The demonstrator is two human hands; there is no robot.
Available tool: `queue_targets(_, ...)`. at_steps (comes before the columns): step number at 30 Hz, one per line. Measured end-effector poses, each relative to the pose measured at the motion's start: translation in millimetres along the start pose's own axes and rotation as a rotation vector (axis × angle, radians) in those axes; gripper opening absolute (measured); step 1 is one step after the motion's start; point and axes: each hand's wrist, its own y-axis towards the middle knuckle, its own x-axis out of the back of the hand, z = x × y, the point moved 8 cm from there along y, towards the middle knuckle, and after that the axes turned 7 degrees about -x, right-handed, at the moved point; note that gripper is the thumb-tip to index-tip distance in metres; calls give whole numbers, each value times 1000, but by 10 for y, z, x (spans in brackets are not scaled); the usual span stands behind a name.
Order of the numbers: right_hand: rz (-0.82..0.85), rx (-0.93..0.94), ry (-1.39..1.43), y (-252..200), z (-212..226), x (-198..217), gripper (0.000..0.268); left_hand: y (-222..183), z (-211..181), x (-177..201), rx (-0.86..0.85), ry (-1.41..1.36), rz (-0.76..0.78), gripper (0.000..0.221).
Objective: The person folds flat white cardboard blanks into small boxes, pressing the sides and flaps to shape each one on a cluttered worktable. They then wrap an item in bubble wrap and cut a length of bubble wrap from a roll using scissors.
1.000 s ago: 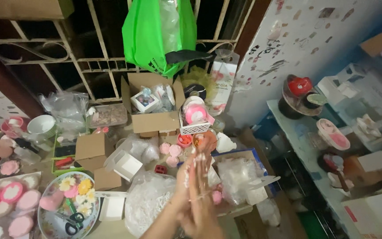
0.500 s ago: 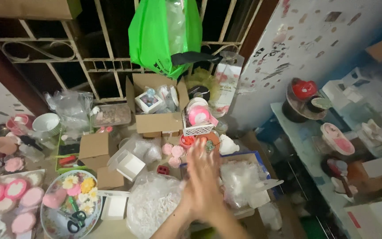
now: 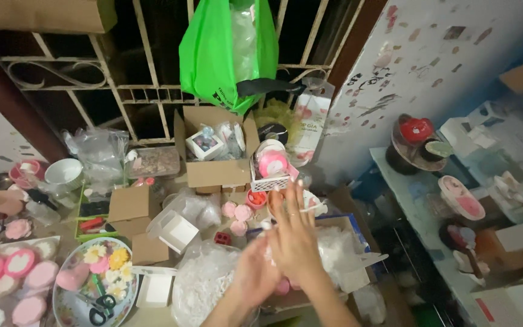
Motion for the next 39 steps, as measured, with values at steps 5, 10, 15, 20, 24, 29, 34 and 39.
queue_targets(5, 9, -76, 213, -406, 137, -135, 75, 137, -451, -497, 76, -472, 11, 66)
queue_targets(10, -34, -41, 436, 71, 152, 74, 81, -32, 101, 107, 90, -202, -245, 62)
queue_targets(15, -121, -165, 169, -54, -244, -144, 72, 24, -161, 7, 19, -85, -310, 47)
queue_targets(20, -105, -438, 691, -303, -549, -417, 52, 77, -354, 822, -233, 213, -515, 42)
queue_targets(24, -104, -953, 1305, -437, -541, -804, 56, 159, -601, 286, -280, -9, -304, 35)
queue_targets(29, -17, -548, 929, -339, 65, -661, 62, 50, -260, 753, -174, 505, -374, 55)
queue_targets(34, -159, -393, 480, 50, -456, -639, 70, -93, -119, 169, -68, -82, -242, 59)
queue_targets(39, -161, 47, 589, -122, 174, -325, 71, 58, -453, 120, -32, -131, -344, 71)
